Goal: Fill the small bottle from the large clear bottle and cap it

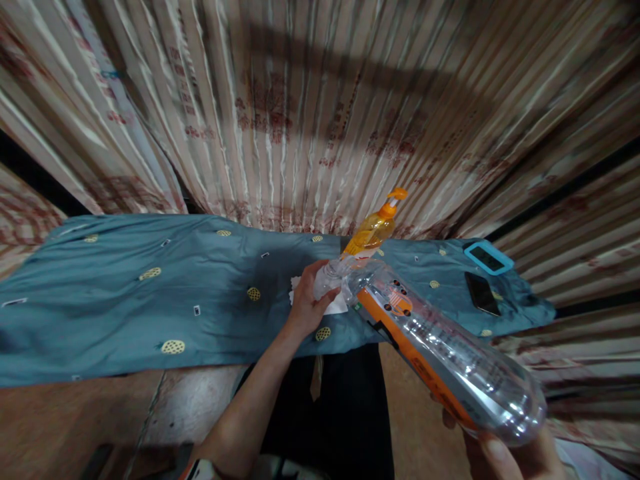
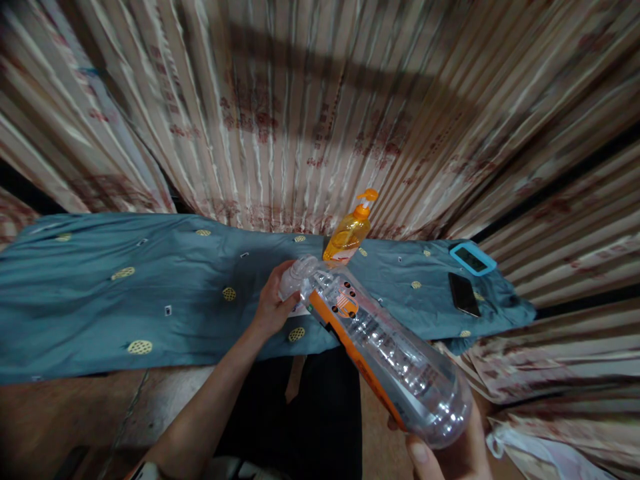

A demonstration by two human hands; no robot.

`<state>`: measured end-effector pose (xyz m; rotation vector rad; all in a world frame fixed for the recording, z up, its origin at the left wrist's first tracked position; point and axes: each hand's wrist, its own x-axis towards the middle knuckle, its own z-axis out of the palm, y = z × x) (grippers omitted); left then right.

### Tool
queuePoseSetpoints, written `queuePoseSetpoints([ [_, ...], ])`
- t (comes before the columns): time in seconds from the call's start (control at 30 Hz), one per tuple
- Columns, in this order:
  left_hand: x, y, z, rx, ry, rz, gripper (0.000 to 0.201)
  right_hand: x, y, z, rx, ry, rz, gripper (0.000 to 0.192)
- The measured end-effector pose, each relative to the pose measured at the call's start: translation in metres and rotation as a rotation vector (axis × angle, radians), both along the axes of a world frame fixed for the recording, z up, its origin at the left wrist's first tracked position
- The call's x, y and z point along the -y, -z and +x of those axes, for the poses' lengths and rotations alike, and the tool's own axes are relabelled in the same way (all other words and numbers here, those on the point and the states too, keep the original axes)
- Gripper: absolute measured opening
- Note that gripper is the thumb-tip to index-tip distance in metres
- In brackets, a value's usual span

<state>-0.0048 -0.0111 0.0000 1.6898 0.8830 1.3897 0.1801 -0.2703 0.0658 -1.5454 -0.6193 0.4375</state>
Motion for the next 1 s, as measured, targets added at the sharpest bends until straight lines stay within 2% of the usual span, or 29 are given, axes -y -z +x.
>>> queuePoseSetpoints([
  [0.13,0.000,0.000,0.001,0.004,-0.002,-0.016,0.056,0.004,0.009,0.005,0.102,0.030,-0.038,0.082],
  [0.23,0.001,-0.001,0.000,0.005,-0.002,-0.021,0.056,0.005,0.013,0.007,0.127,-0.010,-0.038,0.080],
  [0.4,0.001,-0.002,-0.001,-0.004,0.019,-0.020,0.055,0.005,0.015,0.008,0.123,0.021,-0.031,0.080],
  [0.6,0.000,0.000,-0.001,-0.016,-0.005,0.004,0.055,0.006,0.012,0.006,0.086,-0.039,-0.007,0.076],
  [0.77,0.001,-0.001,-0.001,-0.003,0.006,-0.013,0.056,0.007,0.015,0.009,0.127,0.016,-0.030,0.079],
  [1.0,0.000,0.000,0.000,0.018,0.005,-0.022,0.055,0.008,0.019,0.009,0.118,0.018,-0.033,0.082],
])
